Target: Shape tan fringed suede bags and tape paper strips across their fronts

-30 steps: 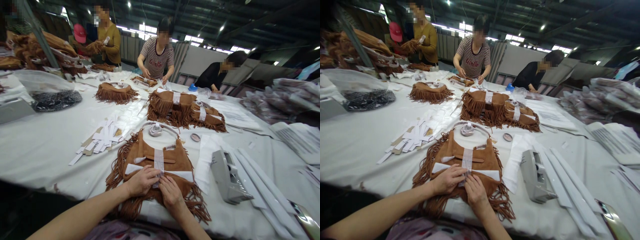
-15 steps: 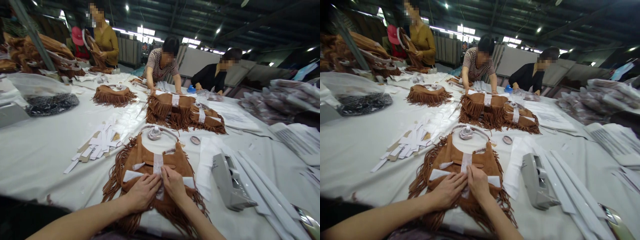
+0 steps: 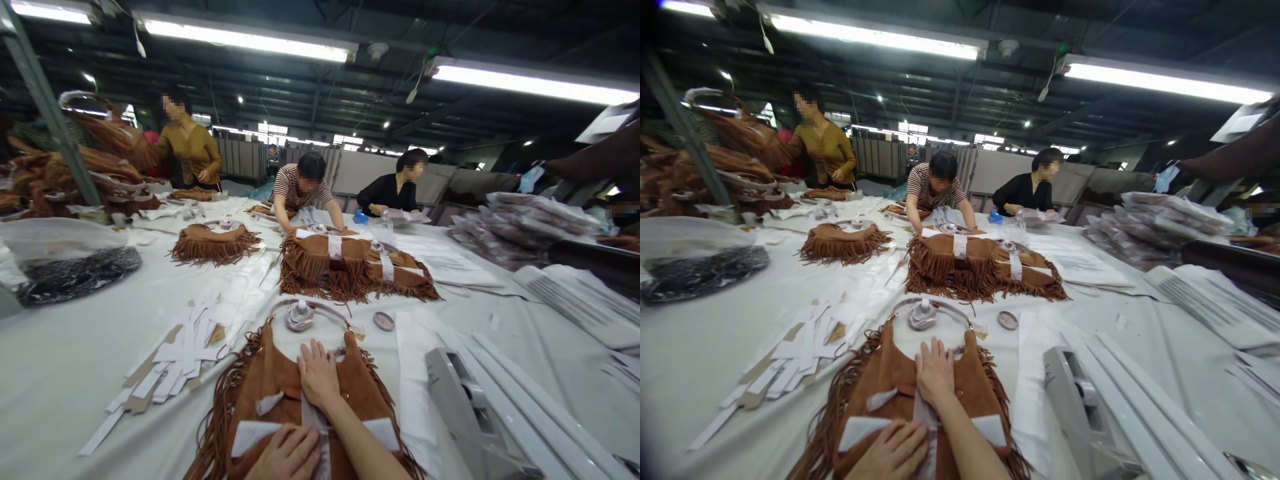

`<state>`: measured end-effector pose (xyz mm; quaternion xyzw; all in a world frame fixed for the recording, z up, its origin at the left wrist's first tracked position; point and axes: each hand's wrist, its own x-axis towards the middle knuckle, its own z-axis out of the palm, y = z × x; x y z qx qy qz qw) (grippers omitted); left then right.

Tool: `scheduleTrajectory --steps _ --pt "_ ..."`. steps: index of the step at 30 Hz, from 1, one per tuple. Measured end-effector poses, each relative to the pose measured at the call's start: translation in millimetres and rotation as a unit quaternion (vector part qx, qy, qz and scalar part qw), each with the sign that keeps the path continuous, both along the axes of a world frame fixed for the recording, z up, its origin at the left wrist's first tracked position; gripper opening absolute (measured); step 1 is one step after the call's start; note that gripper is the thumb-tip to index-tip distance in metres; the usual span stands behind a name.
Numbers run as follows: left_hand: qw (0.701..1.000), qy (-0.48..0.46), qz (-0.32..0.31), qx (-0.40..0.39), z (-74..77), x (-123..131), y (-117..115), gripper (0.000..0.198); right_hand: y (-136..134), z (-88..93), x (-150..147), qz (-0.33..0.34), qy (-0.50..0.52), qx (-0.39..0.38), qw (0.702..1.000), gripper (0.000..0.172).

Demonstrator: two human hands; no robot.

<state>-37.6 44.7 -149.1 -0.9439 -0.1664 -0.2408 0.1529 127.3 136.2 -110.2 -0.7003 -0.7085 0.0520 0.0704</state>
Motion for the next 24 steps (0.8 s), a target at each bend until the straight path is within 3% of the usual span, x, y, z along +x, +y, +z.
scheduleTrajectory --steps 4,8,12,15,19,24 --pt "0.995 0.017 -0.017 -0.102 23.2 -6.6 -7.9 0.046 -12.6 29.1 3.2 0.033 0.037 -0.045 0.998 0.055" --pt "0.973 0.029 -0.016 -0.227 44.2 -12.7 -15.5 0.053 -70.2 50.2 13.7 0.094 0.031 -0.008 0.995 0.055" --pt "0.955 0.045 -0.019 -0.291 46.8 -15.4 -15.4 0.052 -141.5 44.3 33.3 0.162 -0.015 0.020 0.986 0.061" --pt "0.949 0.052 -0.015 -0.310 49.5 -15.1 -18.1 0.053 -174.3 27.8 44.5 0.174 -0.049 0.047 0.982 0.068" --pt "0.947 0.069 0.005 -0.315 55.2 -13.4 -27.5 0.076 -181.4 16.6 49.2 0.171 -0.071 0.092 0.978 0.074" --pt "0.941 0.107 0.010 -0.321 52.3 -13.5 -31.6 0.087 -185.0 38.9 52.8 0.191 -0.065 0.073 0.977 0.077"
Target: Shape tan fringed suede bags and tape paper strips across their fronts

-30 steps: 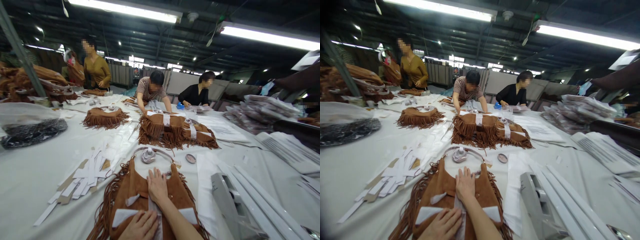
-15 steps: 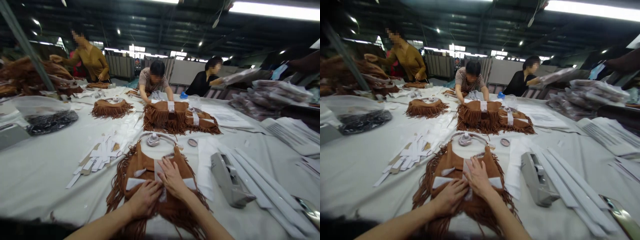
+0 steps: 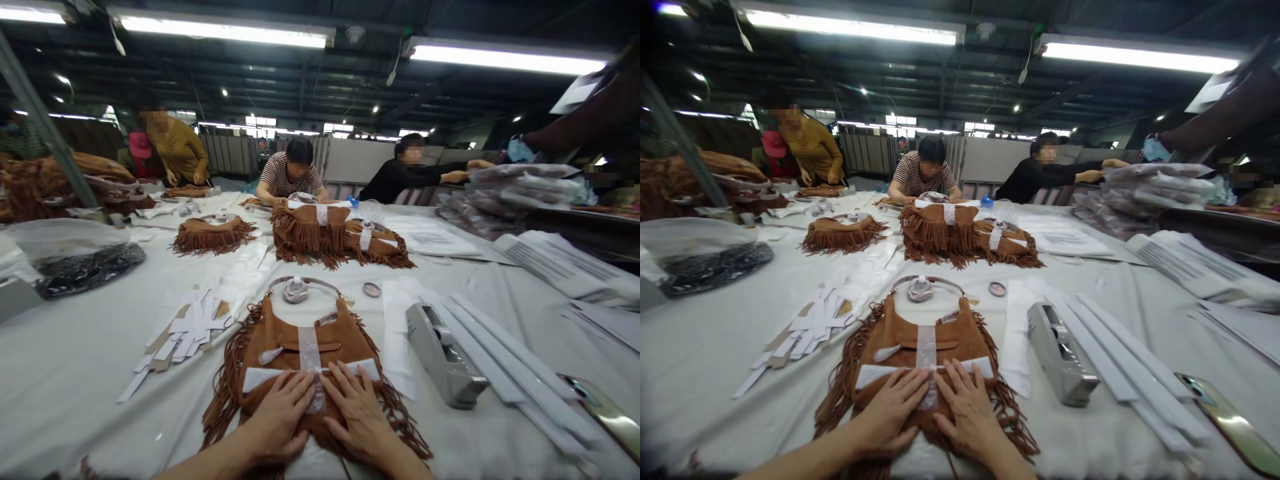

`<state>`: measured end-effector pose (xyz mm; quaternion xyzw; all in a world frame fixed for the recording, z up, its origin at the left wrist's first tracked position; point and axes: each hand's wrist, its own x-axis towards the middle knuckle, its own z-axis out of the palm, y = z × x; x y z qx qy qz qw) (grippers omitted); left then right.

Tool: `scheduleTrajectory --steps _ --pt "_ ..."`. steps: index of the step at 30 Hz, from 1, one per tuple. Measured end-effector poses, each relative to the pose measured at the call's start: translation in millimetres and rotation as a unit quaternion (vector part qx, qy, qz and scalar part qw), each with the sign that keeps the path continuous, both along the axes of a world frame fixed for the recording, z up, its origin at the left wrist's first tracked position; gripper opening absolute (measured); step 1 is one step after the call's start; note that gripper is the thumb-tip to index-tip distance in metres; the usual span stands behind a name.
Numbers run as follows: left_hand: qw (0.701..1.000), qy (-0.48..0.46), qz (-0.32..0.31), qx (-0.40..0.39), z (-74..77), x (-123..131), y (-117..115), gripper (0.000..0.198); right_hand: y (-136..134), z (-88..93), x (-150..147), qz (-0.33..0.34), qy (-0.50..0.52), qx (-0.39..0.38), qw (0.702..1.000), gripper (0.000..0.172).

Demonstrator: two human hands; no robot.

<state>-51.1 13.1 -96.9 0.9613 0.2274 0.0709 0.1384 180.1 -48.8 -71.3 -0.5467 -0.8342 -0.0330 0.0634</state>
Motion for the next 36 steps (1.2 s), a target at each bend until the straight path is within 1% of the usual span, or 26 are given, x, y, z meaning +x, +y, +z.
scheduleTrajectory --steps 2,3,5,6,7,9,11,14,15,19,25,28,32,36 --pt "1.000 0.005 -0.003 -0.007 -1.4 -0.7 0.9 0.090 -10.7 8.6 1.4 0.045 -0.011 -0.009 0.999 0.084" --pt "1.000 0.007 -0.004 -0.010 -1.9 -1.0 1.5 0.091 -17.5 9.8 1.5 0.081 -0.020 0.000 0.997 0.083" --pt "1.000 0.010 -0.007 -0.010 -2.4 -1.3 2.5 0.091 -31.8 5.0 -0.1 0.154 -0.035 0.041 0.987 0.069" --pt "1.000 0.011 -0.008 -0.009 -2.4 -1.3 2.8 0.091 -38.5 -0.6 -2.0 0.182 -0.040 0.062 0.980 0.060" --pt "1.000 0.013 -0.009 -0.006 -2.2 -1.3 3.0 0.091 -44.5 -7.3 -4.4 0.195 -0.041 0.079 0.977 0.052" --pt "1.000 0.017 -0.007 -0.001 -0.9 -1.4 3.1 0.092 -53.4 -21.0 -10.9 0.186 -0.030 0.086 0.978 0.038" --pt "1.000 0.021 -0.007 0.000 1.6 -2.0 2.9 0.092 -58.2 -30.6 -18.4 0.151 0.005 0.065 0.986 0.026" --pt "1.000 0.022 -0.009 0.002 5.5 -3.8 3.1 0.089 -59.5 -34.7 -28.7 0.097 0.081 0.047 0.991 0.012" --pt "1.000 0.019 -0.010 0.004 6.3 -4.5 3.4 0.087 -59.0 -34.3 -31.4 0.085 0.101 0.050 0.990 0.011" --pt "1.000 0.007 -0.010 0.008 6.7 -6.9 4.9 0.086 -59.5 -32.3 -36.8 0.066 0.140 0.097 0.983 0.021" --pt "1.000 0.001 -0.019 0.011 5.8 -8.2 6.1 0.083 -65.7 -39.2 -39.6 0.108 0.151 0.154 0.971 0.029" --pt "1.000 0.000 -0.021 0.014 5.1 -8.3 7.2 0.082 -64.3 -39.0 -43.0 0.113 0.175 0.180 0.961 0.028" --pt "1.000 0.002 -0.019 0.014 4.5 -7.6 7.9 0.085 -64.1 -38.3 -48.6 0.104 0.207 0.189 0.954 0.027" --pt "1.000 0.006 -0.019 0.016 4.9 -7.1 7.9 0.084 -70.2 -48.9 -52.7 0.099 0.230 0.193 0.949 0.026"
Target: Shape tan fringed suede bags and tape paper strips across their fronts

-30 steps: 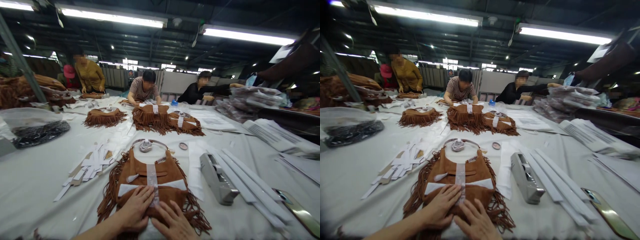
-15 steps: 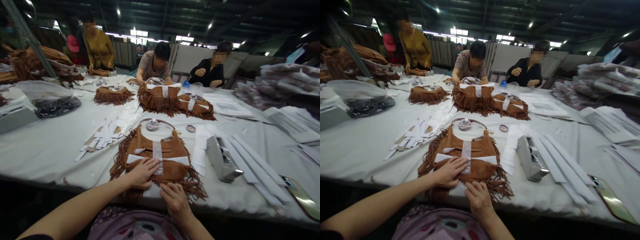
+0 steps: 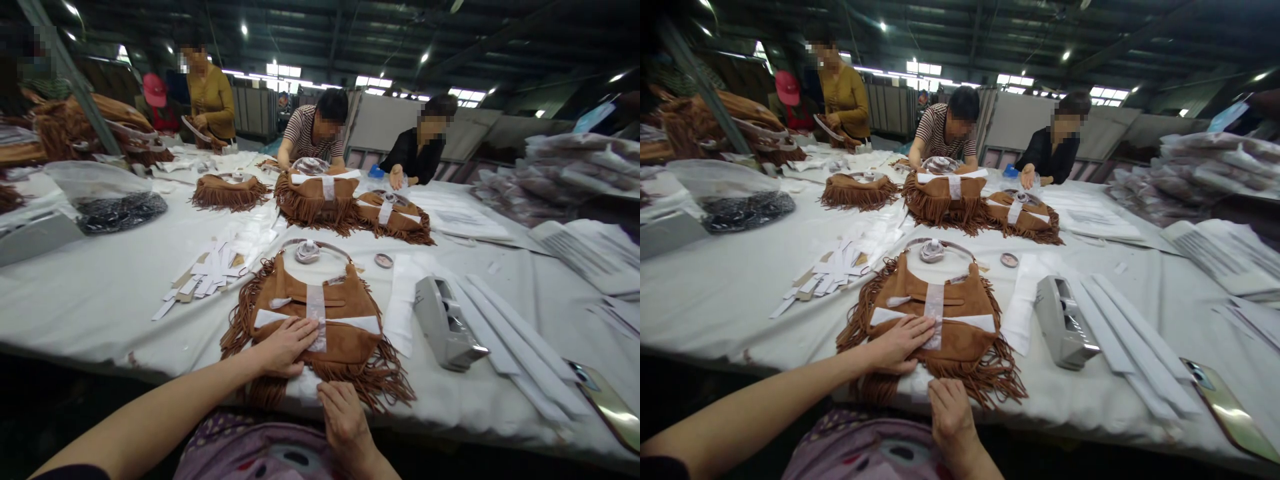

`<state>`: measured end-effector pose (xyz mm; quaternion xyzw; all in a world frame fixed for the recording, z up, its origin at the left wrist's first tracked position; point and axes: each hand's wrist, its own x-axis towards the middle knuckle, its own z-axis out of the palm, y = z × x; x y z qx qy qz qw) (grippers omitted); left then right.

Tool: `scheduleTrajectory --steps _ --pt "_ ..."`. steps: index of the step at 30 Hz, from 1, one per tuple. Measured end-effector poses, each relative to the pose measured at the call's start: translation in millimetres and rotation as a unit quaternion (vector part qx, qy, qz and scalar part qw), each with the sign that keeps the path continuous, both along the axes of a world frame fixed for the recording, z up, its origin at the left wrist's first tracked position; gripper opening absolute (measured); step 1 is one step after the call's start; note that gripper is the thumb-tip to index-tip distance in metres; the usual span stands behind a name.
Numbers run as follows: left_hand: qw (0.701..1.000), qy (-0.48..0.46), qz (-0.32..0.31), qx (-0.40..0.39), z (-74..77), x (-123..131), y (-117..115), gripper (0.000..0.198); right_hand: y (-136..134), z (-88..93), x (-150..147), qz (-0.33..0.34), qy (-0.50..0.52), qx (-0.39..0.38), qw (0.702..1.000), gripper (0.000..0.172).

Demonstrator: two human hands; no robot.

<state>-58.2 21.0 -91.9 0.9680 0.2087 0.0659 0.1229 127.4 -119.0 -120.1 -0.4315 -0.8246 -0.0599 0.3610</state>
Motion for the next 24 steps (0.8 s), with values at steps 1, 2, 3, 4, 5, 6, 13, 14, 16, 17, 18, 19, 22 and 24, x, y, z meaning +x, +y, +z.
scheduleTrajectory --steps 1,2,3,4,5,6,13,14,16,17,18,19,22,24 --pt "1.000 0.000 -0.002 0.001 0.2 -0.1 0.0 0.084 -1.8 -2.8 -0.8 -0.005 0.002 -0.005 1.000 0.026" --pt "1.000 -0.002 -0.003 0.000 0.4 -0.2 0.2 0.084 -3.7 -4.8 -1.7 -0.013 0.001 -0.014 1.000 0.026" --pt "1.000 -0.003 -0.005 -0.001 0.6 -0.4 0.3 0.083 -5.3 -5.5 -2.6 -0.023 -0.004 -0.027 0.999 0.026" --pt "1.000 -0.005 -0.006 -0.002 0.7 -0.6 0.6 0.082 -6.9 -4.9 -3.5 -0.033 -0.013 -0.042 0.999 0.026" --pt "1.000 -0.006 -0.007 -0.005 0.7 -0.9 0.9 0.082 -8.0 -2.8 -4.5 -0.040 -0.022 -0.055 0.997 0.026" --pt "1.000 -0.006 -0.008 -0.008 0.7 -1.1 1.2 0.082 -8.7 0.6 -5.7 -0.039 -0.029 -0.065 0.997 0.027" --pt "1.000 -0.008 0.001 -0.021 2.1 0.2 -0.3 0.086 11.9 23.1 -13.6 0.035 -0.093 -0.104 0.990 0.025" --pt "1.000 -0.009 0.004 -0.021 2.5 1.0 -1.2 0.087 17.4 21.7 -12.3 0.030 -0.117 -0.099 0.988 0.022" --pt "1.000 -0.009 0.008 -0.020 2.3 2.9 -2.7 0.089 27.2 15.1 -5.2 0.015 -0.159 -0.077 0.984 0.015" --pt "1.000 -0.007 0.009 -0.019 1.8 3.7 -3.1 0.090 30.9 10.6 0.4 0.008 -0.174 -0.061 0.983 0.013" --pt "1.000 -0.004 0.010 -0.017 1.2 4.5 -3.3 0.091 33.4 5.7 6.9 0.005 -0.184 -0.043 0.982 0.011" --pt "1.000 0.000 0.011 -0.016 0.6 5.1 -3.4 0.091 34.8 0.7 13.9 0.003 -0.190 -0.025 0.981 0.011" --pt "1.000 0.009 0.014 -0.010 -0.1 6.2 -4.3 0.093 33.8 -12.9 32.6 -0.011 -0.193 0.022 0.981 0.011" --pt "1.000 0.011 0.013 -0.008 0.6 7.1 -5.8 0.091 31.6 -18.9 39.5 -0.024 -0.189 0.042 0.981 0.012"
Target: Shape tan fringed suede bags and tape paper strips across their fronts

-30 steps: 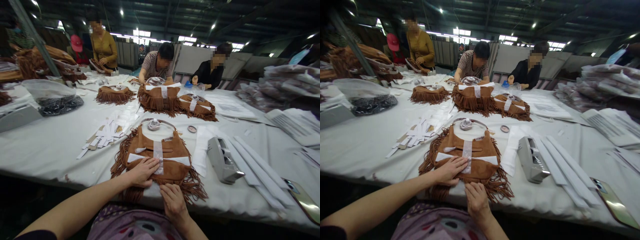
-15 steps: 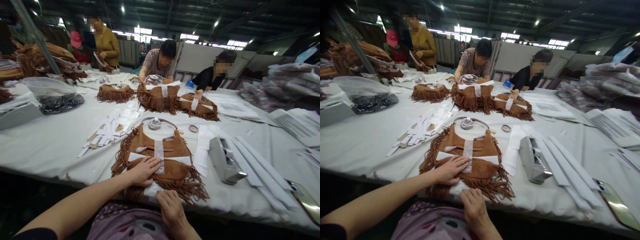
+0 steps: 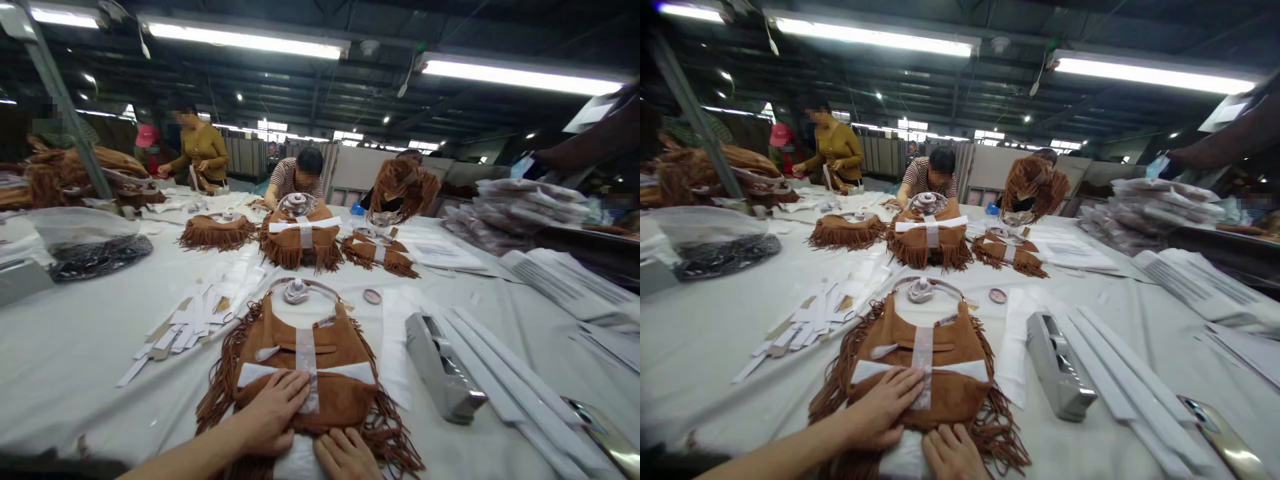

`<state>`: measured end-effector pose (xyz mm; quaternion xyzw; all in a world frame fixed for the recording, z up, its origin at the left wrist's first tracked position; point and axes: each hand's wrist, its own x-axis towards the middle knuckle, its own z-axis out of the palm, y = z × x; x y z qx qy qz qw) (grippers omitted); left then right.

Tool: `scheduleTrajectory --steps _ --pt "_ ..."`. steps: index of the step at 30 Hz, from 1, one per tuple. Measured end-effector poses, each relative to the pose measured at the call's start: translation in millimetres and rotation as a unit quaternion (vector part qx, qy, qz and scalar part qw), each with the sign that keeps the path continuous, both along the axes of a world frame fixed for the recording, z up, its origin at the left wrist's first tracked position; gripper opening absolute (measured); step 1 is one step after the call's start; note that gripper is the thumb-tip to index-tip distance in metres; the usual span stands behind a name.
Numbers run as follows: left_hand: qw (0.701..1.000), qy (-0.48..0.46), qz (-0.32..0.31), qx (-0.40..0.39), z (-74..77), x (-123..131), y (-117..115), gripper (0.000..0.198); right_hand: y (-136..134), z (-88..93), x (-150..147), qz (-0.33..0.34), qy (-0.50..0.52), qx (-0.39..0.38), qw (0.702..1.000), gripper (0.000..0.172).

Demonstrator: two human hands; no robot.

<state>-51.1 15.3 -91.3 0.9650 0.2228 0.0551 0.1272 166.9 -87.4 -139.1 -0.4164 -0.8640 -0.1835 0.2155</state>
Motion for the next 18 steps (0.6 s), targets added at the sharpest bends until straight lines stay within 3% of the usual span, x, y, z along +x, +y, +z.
scheduleTrajectory --steps 4,8,12,15,18 --pt "1.000 0.003 0.013 -0.001 1.5 4.6 -5.5 0.086 -4.9 4.2 0.0 -0.009 0.008 -0.022 1.000 0.016" --pt "0.998 -0.006 0.054 0.010 1.9 7.9 -11.1 0.079 -15.2 35.3 -5.1 -0.023 0.003 -0.160 0.987 0.025" --pt "0.999 -0.014 0.044 0.016 1.5 4.8 -9.4 0.071 -23.6 63.1 -8.8 -0.032 0.003 -0.267 0.963 0.039" --pt "0.999 -0.013 0.038 0.003 1.9 2.7 -6.8 0.069 -27.6 64.5 -14.9 -0.052 0.010 -0.260 0.964 0.044" --pt "0.999 -0.006 0.042 -0.005 3.1 3.1 -6.4 0.070 -30.3 53.9 -22.5 -0.061 0.017 -0.211 0.975 0.037"
